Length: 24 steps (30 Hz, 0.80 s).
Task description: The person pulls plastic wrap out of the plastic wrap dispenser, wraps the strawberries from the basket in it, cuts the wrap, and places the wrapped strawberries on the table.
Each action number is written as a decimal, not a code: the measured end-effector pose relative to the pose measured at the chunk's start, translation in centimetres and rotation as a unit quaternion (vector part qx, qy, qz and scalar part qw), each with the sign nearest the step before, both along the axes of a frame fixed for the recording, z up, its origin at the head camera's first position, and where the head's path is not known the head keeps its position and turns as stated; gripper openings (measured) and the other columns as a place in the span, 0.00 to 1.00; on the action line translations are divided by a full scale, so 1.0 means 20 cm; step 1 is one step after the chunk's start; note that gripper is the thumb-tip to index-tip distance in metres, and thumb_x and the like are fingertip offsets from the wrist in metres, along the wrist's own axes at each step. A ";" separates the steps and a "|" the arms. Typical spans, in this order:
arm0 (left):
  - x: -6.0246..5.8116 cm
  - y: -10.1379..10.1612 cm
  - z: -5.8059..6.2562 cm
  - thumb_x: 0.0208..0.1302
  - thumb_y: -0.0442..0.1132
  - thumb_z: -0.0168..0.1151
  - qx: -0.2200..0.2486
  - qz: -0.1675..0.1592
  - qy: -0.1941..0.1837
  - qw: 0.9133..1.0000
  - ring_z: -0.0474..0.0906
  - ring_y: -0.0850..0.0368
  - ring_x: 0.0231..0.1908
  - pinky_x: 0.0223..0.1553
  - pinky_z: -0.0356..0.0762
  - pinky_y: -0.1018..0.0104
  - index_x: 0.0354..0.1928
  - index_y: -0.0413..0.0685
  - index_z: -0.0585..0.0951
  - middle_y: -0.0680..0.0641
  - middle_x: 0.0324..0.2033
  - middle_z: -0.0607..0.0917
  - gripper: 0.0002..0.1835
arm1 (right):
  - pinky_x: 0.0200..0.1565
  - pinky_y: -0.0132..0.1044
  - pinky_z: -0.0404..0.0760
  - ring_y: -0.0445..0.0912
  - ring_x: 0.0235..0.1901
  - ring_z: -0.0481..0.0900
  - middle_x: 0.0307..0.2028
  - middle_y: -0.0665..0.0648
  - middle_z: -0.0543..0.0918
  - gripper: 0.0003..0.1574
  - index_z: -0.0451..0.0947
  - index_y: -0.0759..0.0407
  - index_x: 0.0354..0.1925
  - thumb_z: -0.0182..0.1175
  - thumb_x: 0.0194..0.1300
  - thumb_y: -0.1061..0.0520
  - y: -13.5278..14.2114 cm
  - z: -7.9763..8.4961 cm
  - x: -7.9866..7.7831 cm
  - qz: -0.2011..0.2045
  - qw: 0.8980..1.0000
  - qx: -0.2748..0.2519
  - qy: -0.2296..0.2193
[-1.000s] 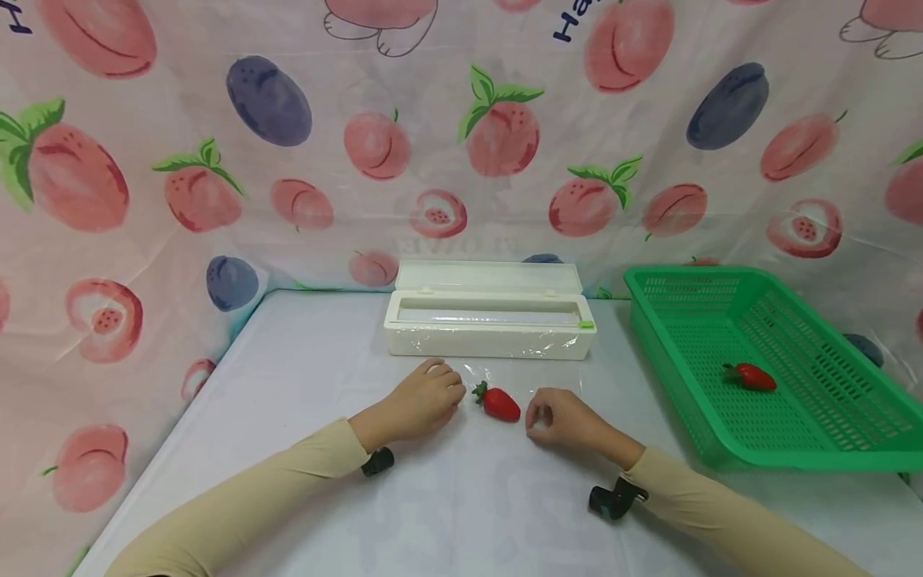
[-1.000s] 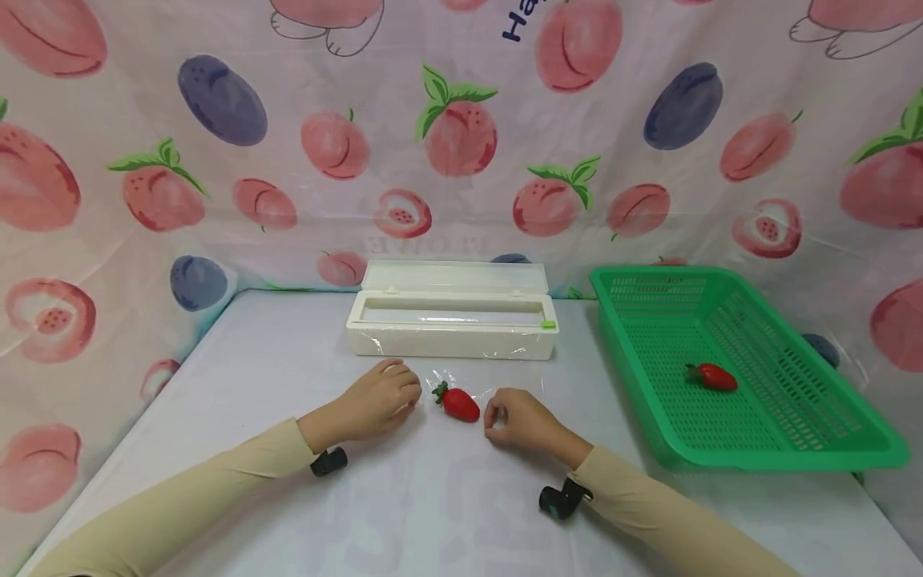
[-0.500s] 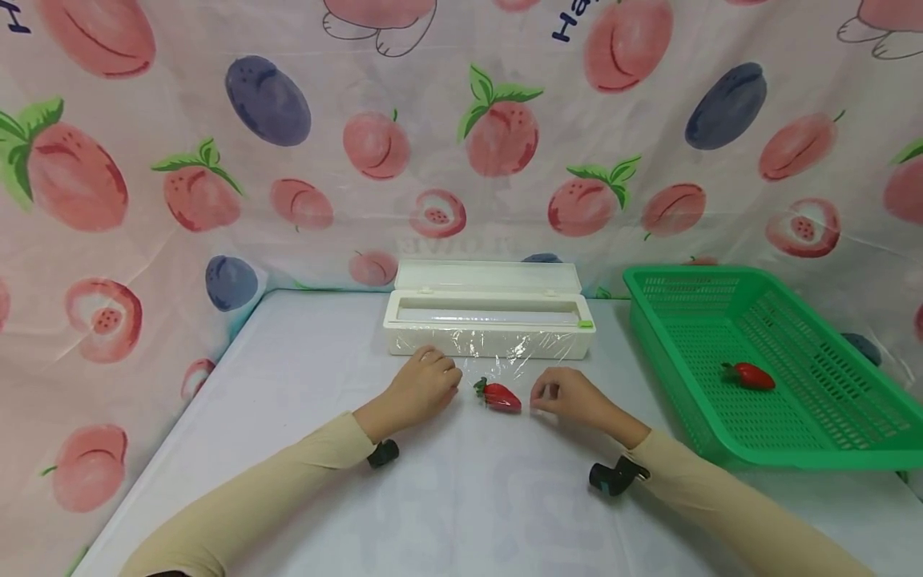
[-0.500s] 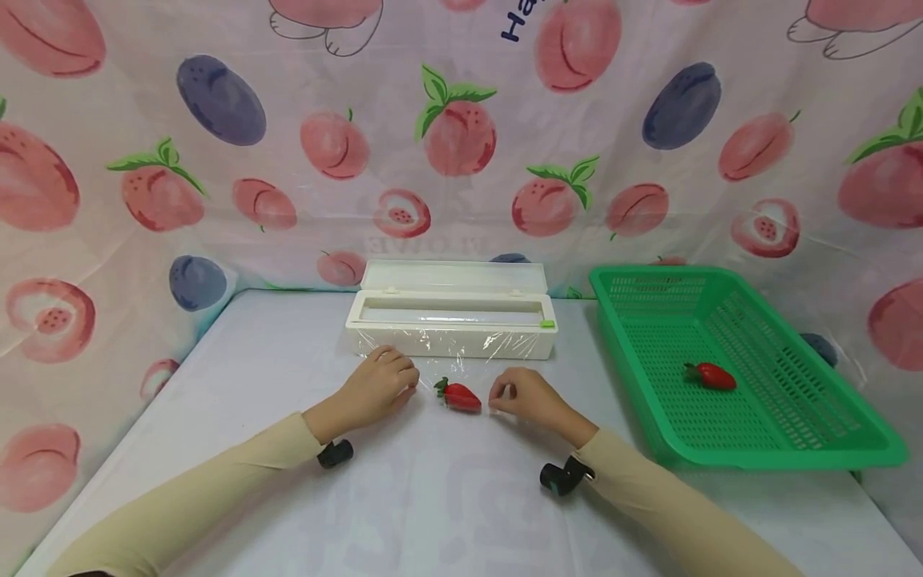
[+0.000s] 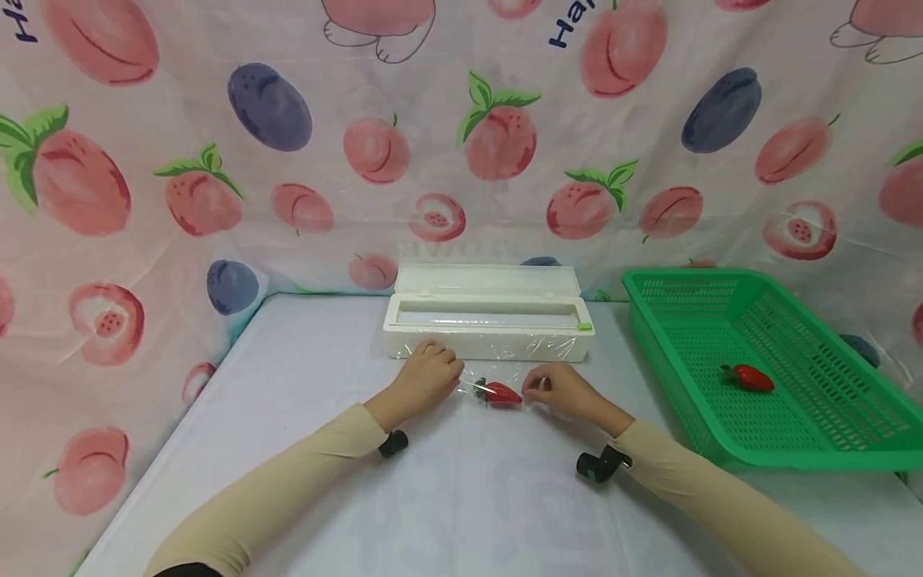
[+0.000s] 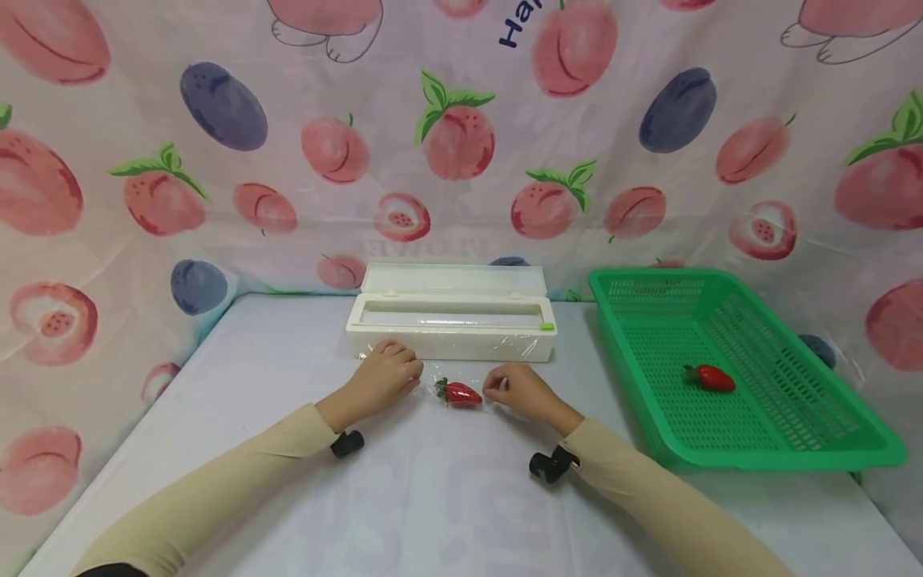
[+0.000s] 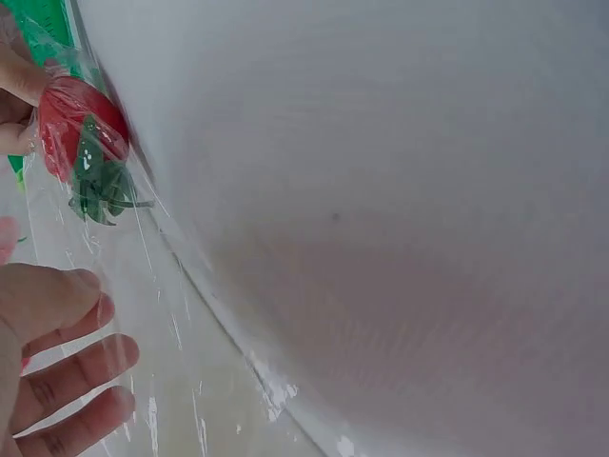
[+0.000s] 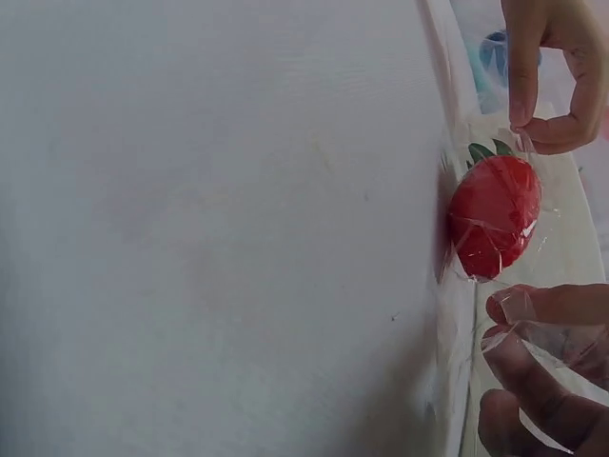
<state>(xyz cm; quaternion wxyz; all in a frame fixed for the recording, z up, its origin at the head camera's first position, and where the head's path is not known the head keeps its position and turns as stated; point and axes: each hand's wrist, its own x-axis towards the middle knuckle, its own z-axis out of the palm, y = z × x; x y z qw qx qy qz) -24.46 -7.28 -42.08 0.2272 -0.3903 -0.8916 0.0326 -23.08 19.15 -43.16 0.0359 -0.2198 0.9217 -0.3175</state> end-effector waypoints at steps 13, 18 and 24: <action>0.00 0.01 0.01 0.57 0.43 0.65 0.009 -0.004 0.004 1.000 0.77 0.55 0.39 0.52 0.69 0.59 0.31 0.51 0.81 0.51 0.30 0.82 0.05 | 0.28 0.28 0.69 0.40 0.26 0.67 0.39 0.57 0.85 0.13 0.84 0.59 0.41 0.56 0.61 0.67 -0.02 0.02 -0.03 0.037 0.998 0.022 -0.037; 0.00 0.02 0.02 0.58 0.43 0.64 0.005 -0.004 0.002 1.000 0.77 0.55 0.41 0.53 0.69 0.59 0.33 0.51 0.81 0.52 0.32 0.83 0.05 | 0.30 0.31 0.68 0.41 0.27 0.68 0.37 0.56 0.84 0.13 0.83 0.61 0.42 0.54 0.62 0.68 -0.02 0.04 -0.05 0.050 0.995 0.020 -0.082; -0.02 0.04 0.03 0.57 0.38 0.64 0.022 -0.013 0.022 0.999 0.78 0.54 0.41 0.52 0.70 0.58 0.32 0.51 0.80 0.51 0.32 0.82 0.03 | 0.31 0.32 0.68 0.42 0.28 0.69 0.36 0.58 0.84 0.14 0.83 0.63 0.42 0.53 0.63 0.68 -0.01 0.04 -0.06 0.044 0.993 0.007 -0.108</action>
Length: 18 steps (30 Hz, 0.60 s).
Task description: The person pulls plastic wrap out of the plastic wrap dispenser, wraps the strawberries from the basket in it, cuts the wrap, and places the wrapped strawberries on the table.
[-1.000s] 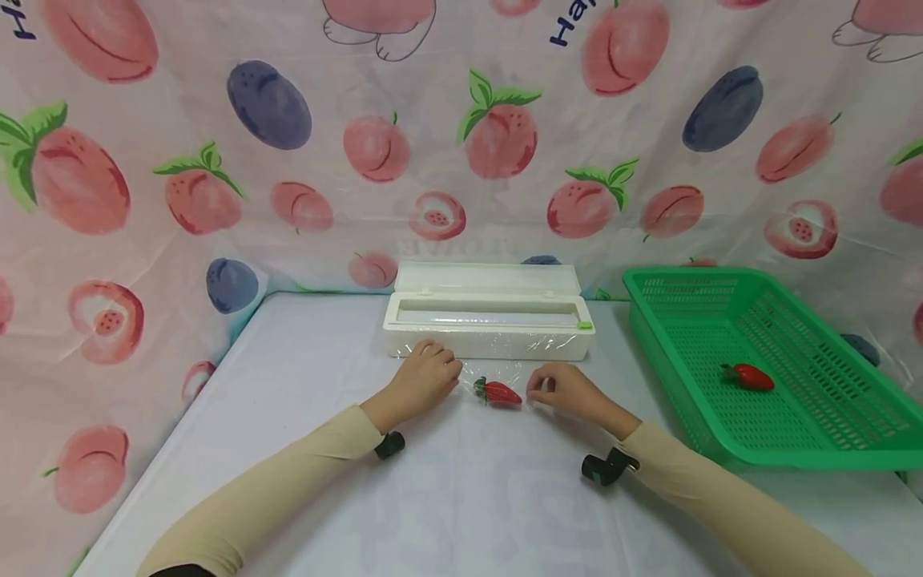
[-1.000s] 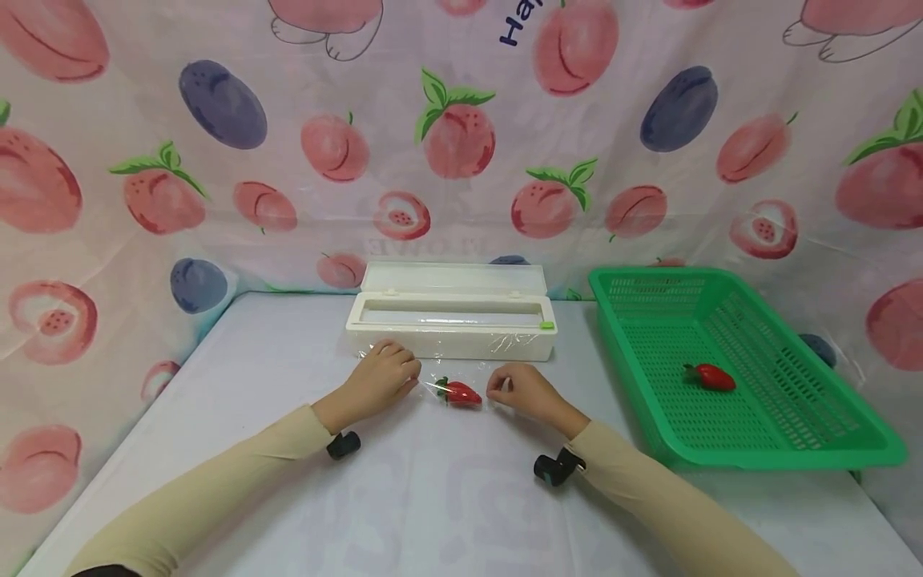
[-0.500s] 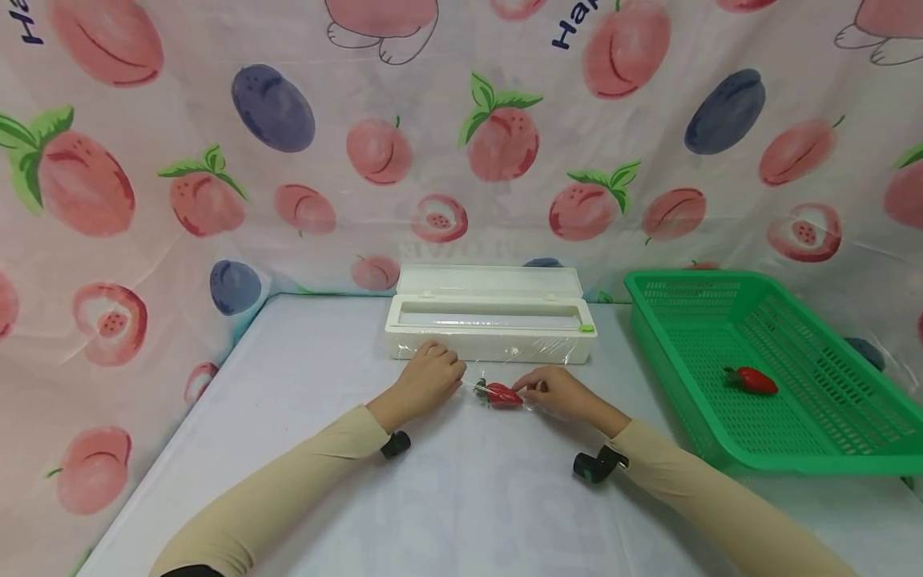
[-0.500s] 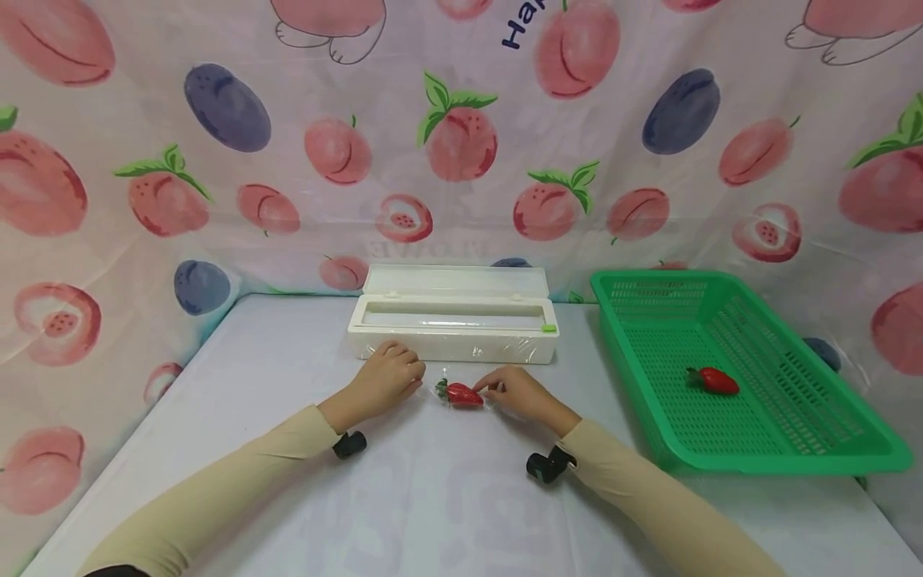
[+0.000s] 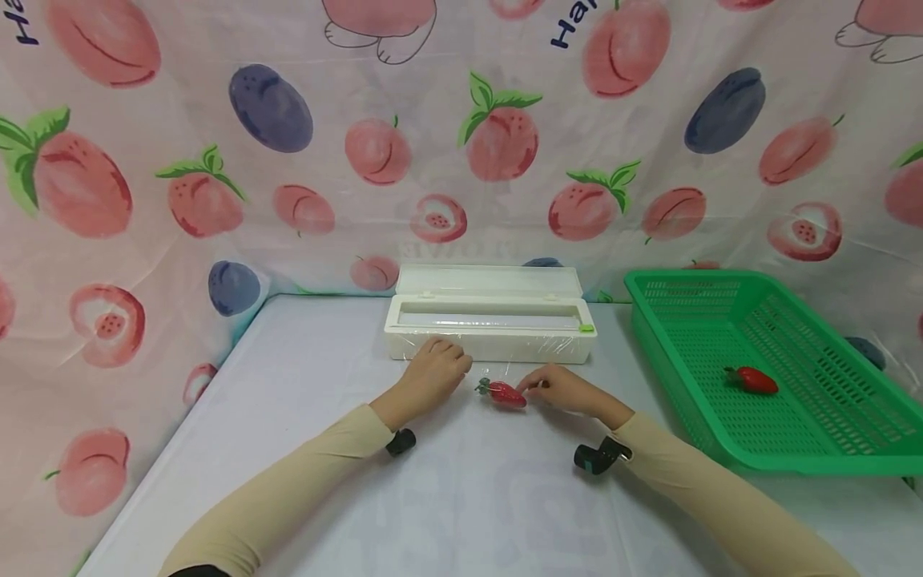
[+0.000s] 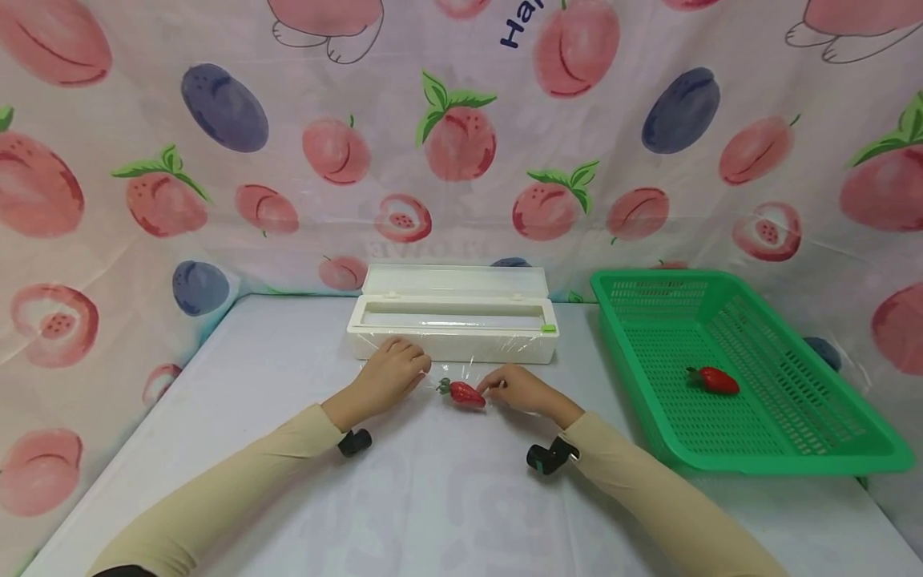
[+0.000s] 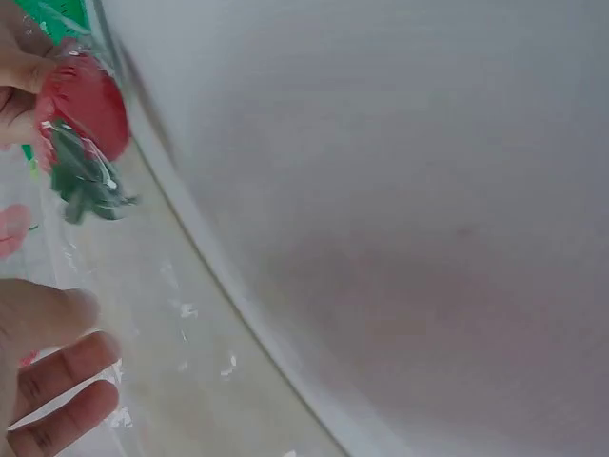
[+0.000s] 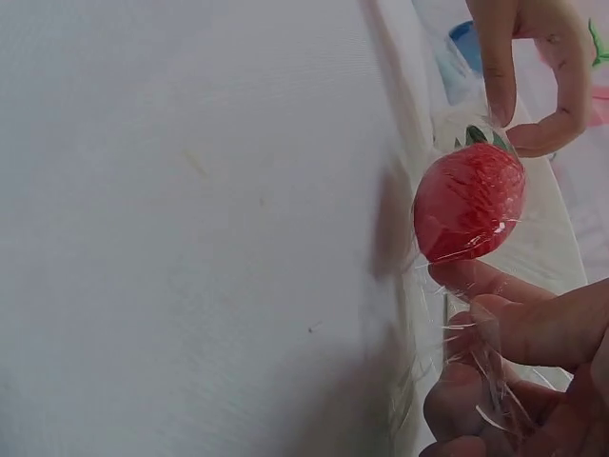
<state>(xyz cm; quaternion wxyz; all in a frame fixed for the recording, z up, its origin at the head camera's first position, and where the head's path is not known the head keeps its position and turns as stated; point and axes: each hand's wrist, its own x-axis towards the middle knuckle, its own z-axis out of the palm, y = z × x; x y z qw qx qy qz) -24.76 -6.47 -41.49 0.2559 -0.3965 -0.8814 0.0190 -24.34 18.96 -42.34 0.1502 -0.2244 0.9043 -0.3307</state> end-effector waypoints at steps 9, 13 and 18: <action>-0.01 -0.01 0.05 0.53 0.25 0.62 0.029 -0.024 -0.034 0.999 0.78 0.54 0.44 0.58 0.69 0.56 0.32 0.52 0.79 0.52 0.34 0.83 0.11 | 0.31 0.33 0.68 0.42 0.26 0.67 0.33 0.56 0.81 0.13 0.82 0.65 0.44 0.53 0.63 0.67 0.00 0.02 0.00 -0.016 0.999 -0.003 -0.033; 0.03 0.03 0.06 0.53 0.28 0.63 0.023 -0.067 0.023 0.997 0.78 0.55 0.43 0.57 0.71 0.59 0.33 0.51 0.80 0.53 0.34 0.83 0.09 | 0.30 0.32 0.67 0.42 0.24 0.66 0.26 0.54 0.77 0.13 0.81 0.66 0.44 0.52 0.64 0.68 0.00 0.03 0.01 -0.011 0.999 -0.009 -0.049; 0.10 0.12 0.06 0.57 0.38 0.63 -0.023 -0.148 0.118 0.982 0.78 0.57 0.42 0.56 0.72 0.59 0.39 0.52 0.80 0.54 0.36 0.82 0.07 | 0.28 0.31 0.65 0.41 0.22 0.65 0.21 0.53 0.71 0.14 0.81 0.67 0.44 0.52 0.64 0.67 0.00 0.04 0.00 0.002 0.999 -0.008 -0.045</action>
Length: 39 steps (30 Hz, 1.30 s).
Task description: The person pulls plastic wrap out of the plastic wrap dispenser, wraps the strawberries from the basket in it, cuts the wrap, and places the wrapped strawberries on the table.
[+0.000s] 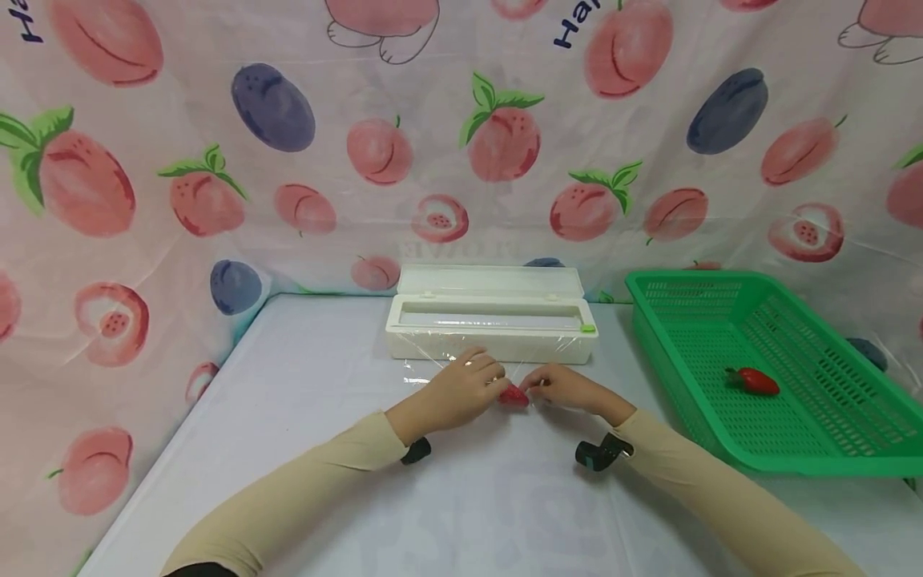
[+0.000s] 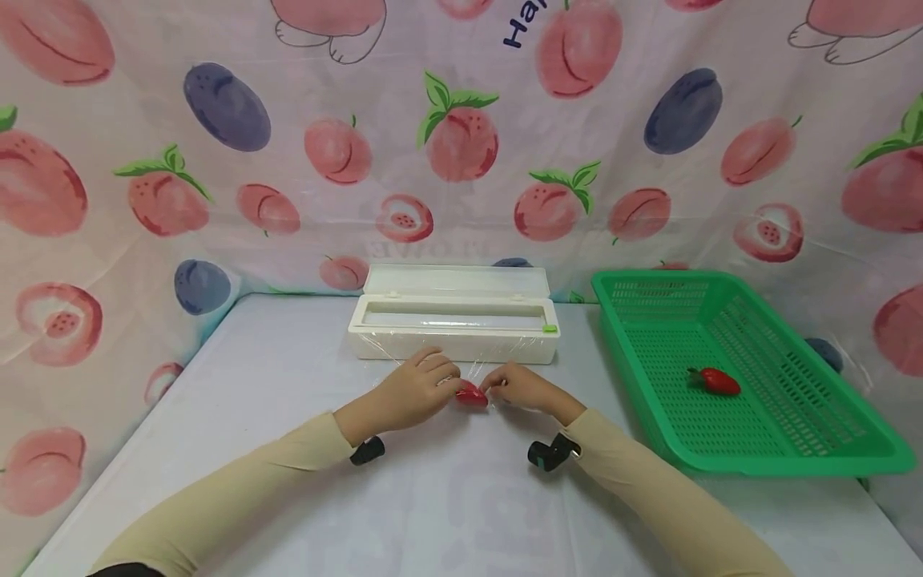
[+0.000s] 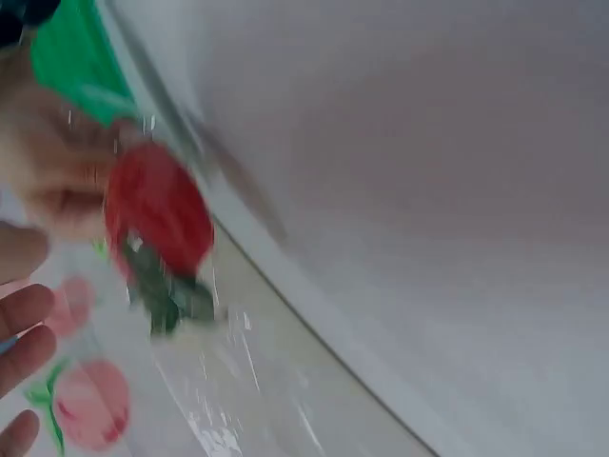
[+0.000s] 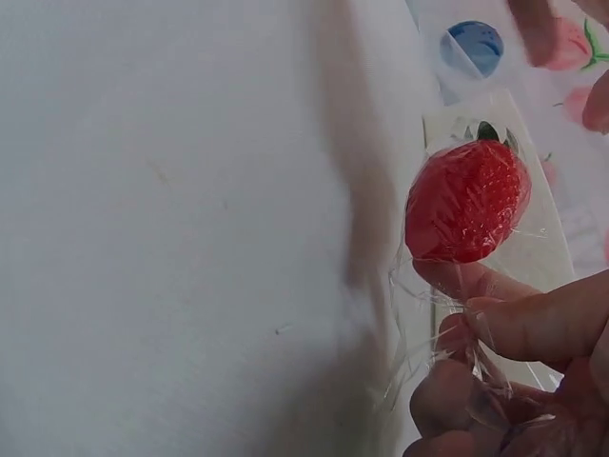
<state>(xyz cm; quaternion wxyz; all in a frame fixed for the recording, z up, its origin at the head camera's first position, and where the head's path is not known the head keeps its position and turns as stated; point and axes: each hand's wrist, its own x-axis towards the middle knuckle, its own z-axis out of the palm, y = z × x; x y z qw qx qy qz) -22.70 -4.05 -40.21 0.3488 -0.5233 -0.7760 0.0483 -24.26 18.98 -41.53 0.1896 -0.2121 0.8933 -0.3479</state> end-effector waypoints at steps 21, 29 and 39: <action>-0.06 0.09 -0.09 0.57 0.42 0.63 -0.015 0.062 0.006 0.998 0.78 0.57 0.41 0.55 0.71 0.61 0.44 0.53 0.80 0.54 0.38 0.82 0.12 | 0.24 0.26 0.66 0.38 0.20 0.66 0.22 0.48 0.71 0.15 0.77 0.69 0.48 0.50 0.67 0.63 0.09 0.06 0.01 0.049 0.995 -0.060 -0.059; -0.03 0.09 -0.08 0.57 0.45 0.64 -0.009 0.102 -0.056 0.993 0.80 0.57 0.43 0.58 0.70 0.59 0.50 0.50 0.79 0.52 0.40 0.83 0.19 | 0.25 0.31 0.70 0.44 0.25 0.70 0.27 0.59 0.76 0.13 0.79 0.65 0.44 0.53 0.68 0.58 0.16 0.08 -0.02 -0.039 0.999 -0.020 0.031; -0.02 0.09 -0.07 0.56 0.48 0.66 0.016 0.118 -0.085 0.989 0.80 0.57 0.45 0.57 0.71 0.59 0.53 0.46 0.78 0.50 0.42 0.84 0.24 | 0.35 0.38 0.79 0.45 0.33 0.77 0.32 0.53 0.81 0.13 0.81 0.60 0.38 0.68 0.54 0.56 0.04 0.12 0.11 -0.048 0.915 0.061 0.395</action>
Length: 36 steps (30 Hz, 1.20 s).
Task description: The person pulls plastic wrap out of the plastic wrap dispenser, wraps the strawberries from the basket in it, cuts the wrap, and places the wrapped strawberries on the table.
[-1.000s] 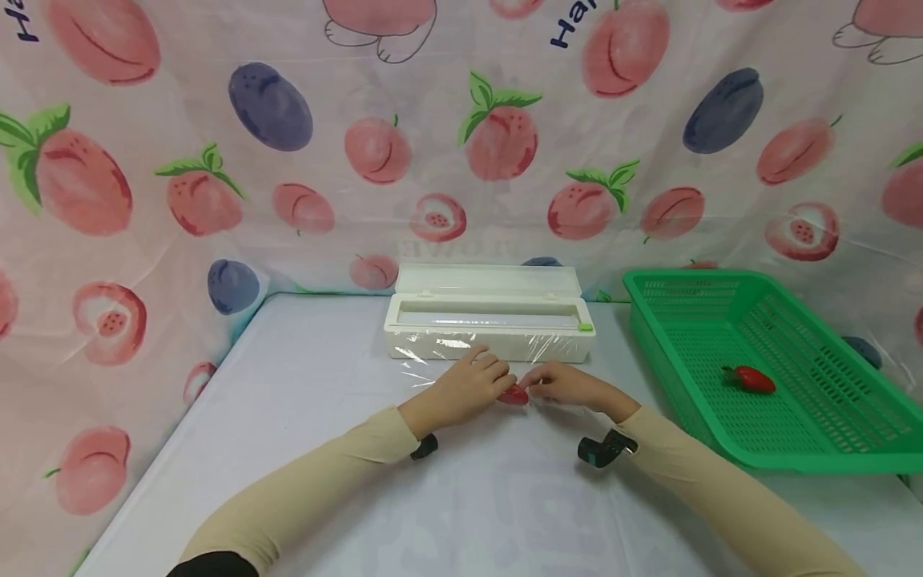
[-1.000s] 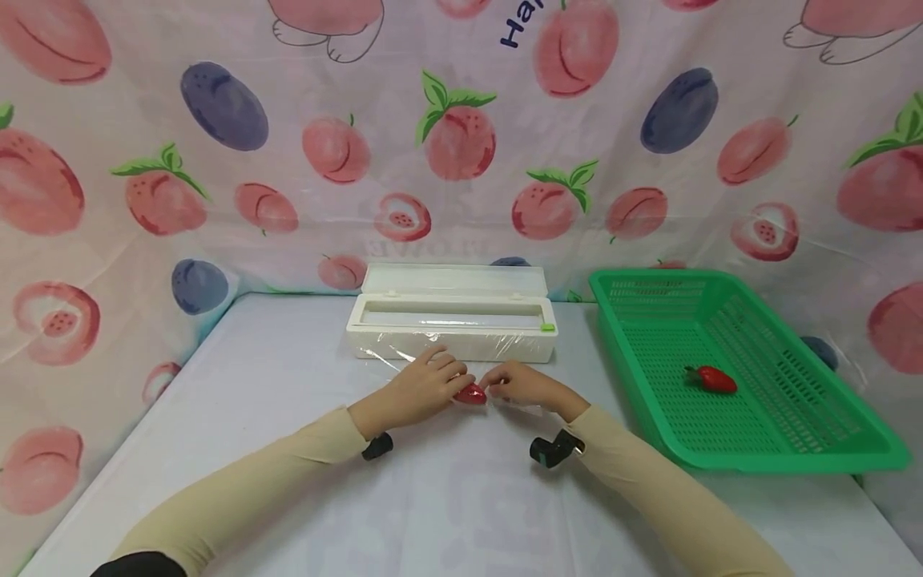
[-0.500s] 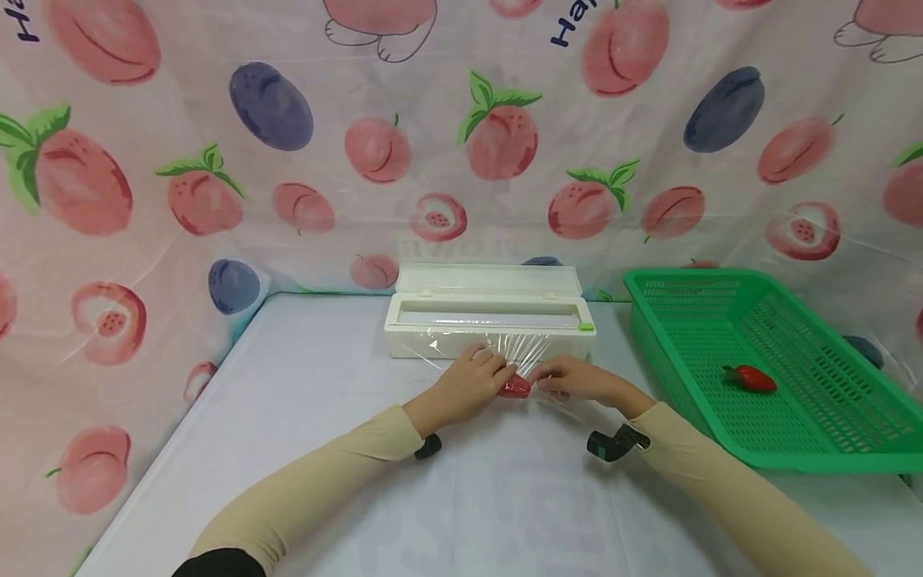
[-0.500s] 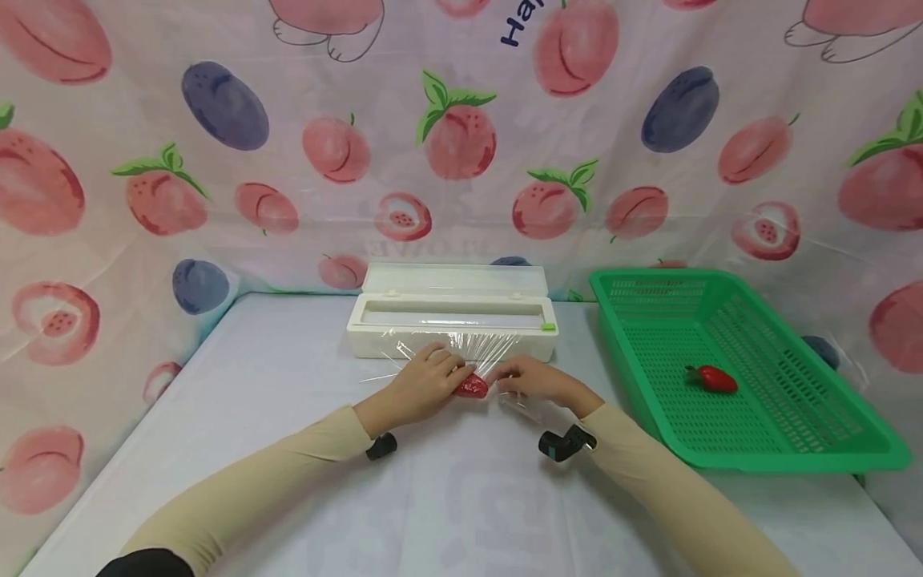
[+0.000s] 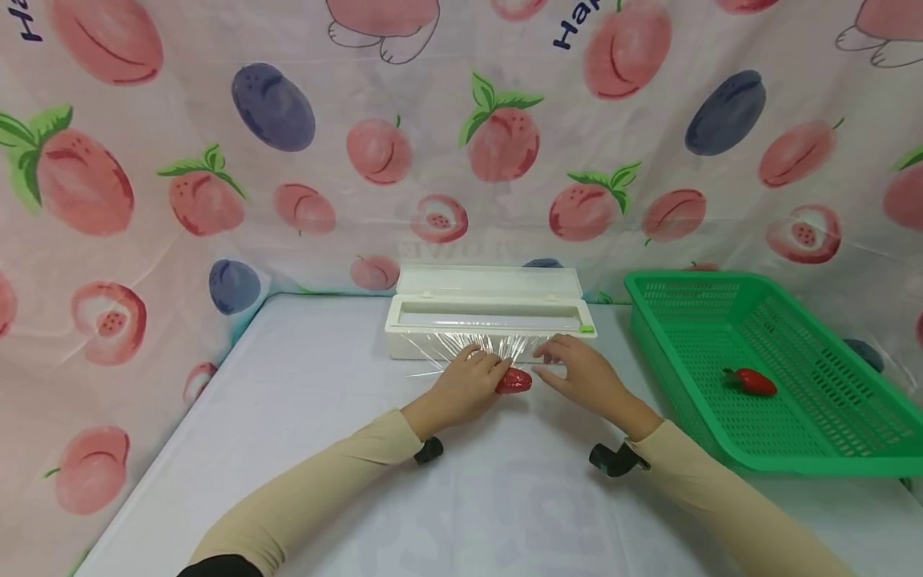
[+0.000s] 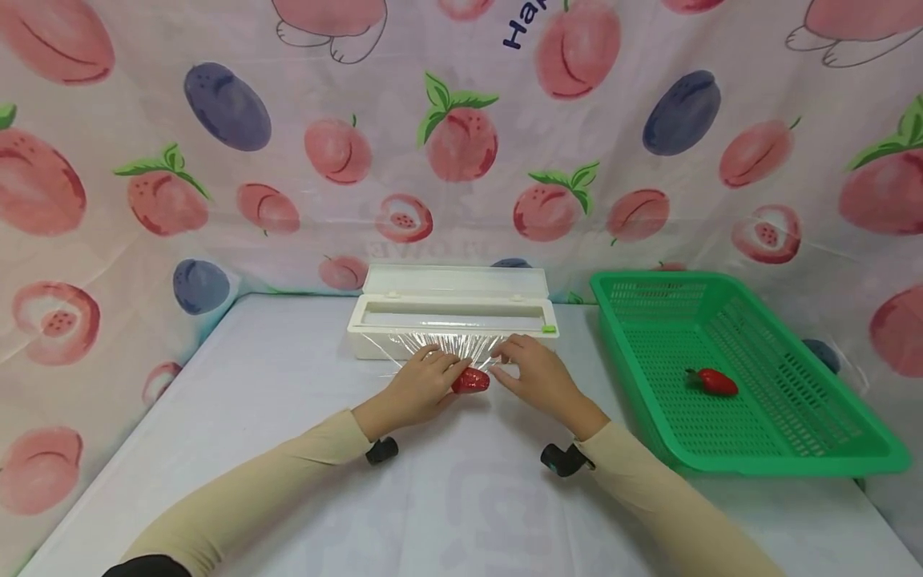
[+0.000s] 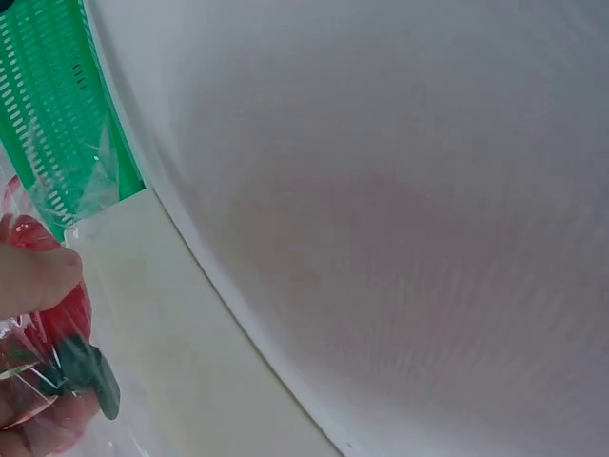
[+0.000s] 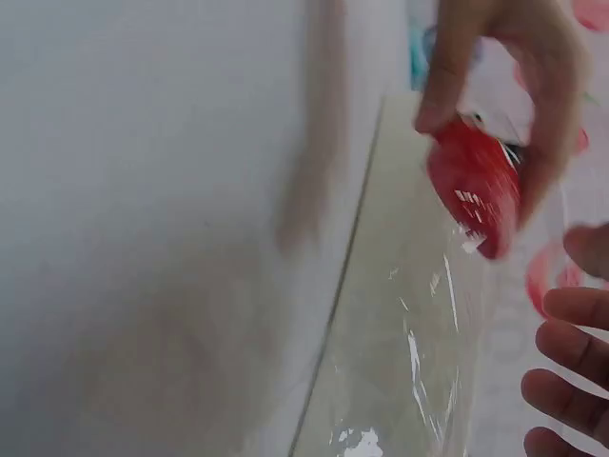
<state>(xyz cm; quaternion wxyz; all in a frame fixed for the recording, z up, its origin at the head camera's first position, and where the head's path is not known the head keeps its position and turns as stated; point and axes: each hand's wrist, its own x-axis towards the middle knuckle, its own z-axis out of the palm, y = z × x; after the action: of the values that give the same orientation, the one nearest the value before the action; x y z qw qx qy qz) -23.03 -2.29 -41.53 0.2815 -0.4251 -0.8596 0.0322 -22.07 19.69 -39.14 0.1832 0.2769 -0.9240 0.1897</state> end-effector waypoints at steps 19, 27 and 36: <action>0.02 -0.03 0.00 0.56 0.59 0.62 0.031 0.089 -0.048 0.994 0.77 0.53 0.51 0.58 0.68 0.56 0.62 0.45 0.70 0.48 0.49 0.82 0.37 | 0.45 0.46 0.77 0.49 0.41 0.76 0.36 0.55 0.83 0.23 0.81 0.58 0.39 0.75 0.43 0.51 -0.11 -0.07 0.01 0.013 0.993 0.100 0.067; 0.08 -0.04 0.02 0.48 0.56 0.68 0.047 0.063 0.045 0.996 0.77 0.53 0.46 0.56 0.70 0.56 0.56 0.44 0.74 0.49 0.43 0.82 0.35 | 0.43 0.43 0.76 0.48 0.41 0.76 0.35 0.54 0.84 0.23 0.81 0.58 0.36 0.77 0.40 0.52 -0.11 -0.06 0.02 0.005 0.995 0.074 0.059; 0.05 0.00 0.00 0.50 0.55 0.69 0.023 0.088 0.001 0.996 0.78 0.55 0.46 0.56 0.70 0.58 0.48 0.48 0.78 0.50 0.41 0.83 0.26 | 0.44 0.43 0.75 0.48 0.42 0.77 0.35 0.53 0.84 0.22 0.80 0.57 0.35 0.77 0.41 0.52 -0.10 -0.08 0.01 0.034 0.993 0.066 0.087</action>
<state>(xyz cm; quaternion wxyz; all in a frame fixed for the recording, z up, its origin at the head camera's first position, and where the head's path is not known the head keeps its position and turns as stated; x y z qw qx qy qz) -22.08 -2.35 -41.49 0.2881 -0.3416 -0.8938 0.0379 -21.95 17.66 -40.71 0.2381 0.3350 -0.9051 0.1093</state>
